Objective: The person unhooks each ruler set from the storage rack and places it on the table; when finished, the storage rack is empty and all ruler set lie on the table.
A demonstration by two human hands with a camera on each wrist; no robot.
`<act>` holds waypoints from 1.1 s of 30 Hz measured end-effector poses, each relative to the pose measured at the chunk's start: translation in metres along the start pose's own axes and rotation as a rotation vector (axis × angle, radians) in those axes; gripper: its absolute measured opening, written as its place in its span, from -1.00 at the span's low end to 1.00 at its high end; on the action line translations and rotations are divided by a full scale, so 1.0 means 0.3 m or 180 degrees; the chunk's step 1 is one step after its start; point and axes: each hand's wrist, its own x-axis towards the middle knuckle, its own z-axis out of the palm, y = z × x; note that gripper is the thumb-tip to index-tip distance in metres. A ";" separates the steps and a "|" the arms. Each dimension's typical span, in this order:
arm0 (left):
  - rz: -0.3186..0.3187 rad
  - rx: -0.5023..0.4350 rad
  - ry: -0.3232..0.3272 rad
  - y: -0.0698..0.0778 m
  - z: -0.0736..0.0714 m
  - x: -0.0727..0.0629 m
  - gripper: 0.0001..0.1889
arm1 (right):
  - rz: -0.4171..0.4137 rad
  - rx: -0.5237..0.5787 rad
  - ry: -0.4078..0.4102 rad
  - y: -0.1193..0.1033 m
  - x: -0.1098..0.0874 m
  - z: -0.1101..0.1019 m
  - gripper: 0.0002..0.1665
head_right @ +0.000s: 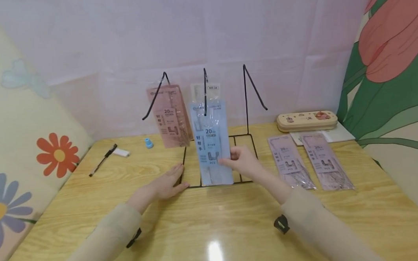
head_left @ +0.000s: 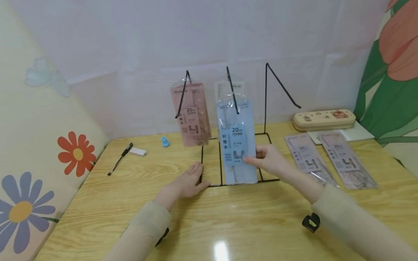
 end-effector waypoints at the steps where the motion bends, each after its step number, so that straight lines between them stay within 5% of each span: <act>1: -0.0019 -0.0004 -0.0009 -0.001 0.000 -0.002 -0.24 | 0.0012 0.0014 -0.0012 0.002 -0.014 0.002 -0.54; 19: -0.0047 -0.0016 -0.0064 -0.011 0.005 -0.004 -0.24 | -0.0115 0.0156 -0.0294 0.025 -0.315 -0.033 -0.58; 24: -0.0054 -0.0034 -0.0051 -0.018 0.005 -0.008 -0.24 | -0.0006 0.0118 -0.0096 0.070 -0.373 -0.120 -0.53; 33: -0.0064 -0.0024 -0.0068 -0.017 0.008 -0.006 -0.24 | 0.0633 -0.0175 0.0498 0.198 -0.443 -0.378 -0.49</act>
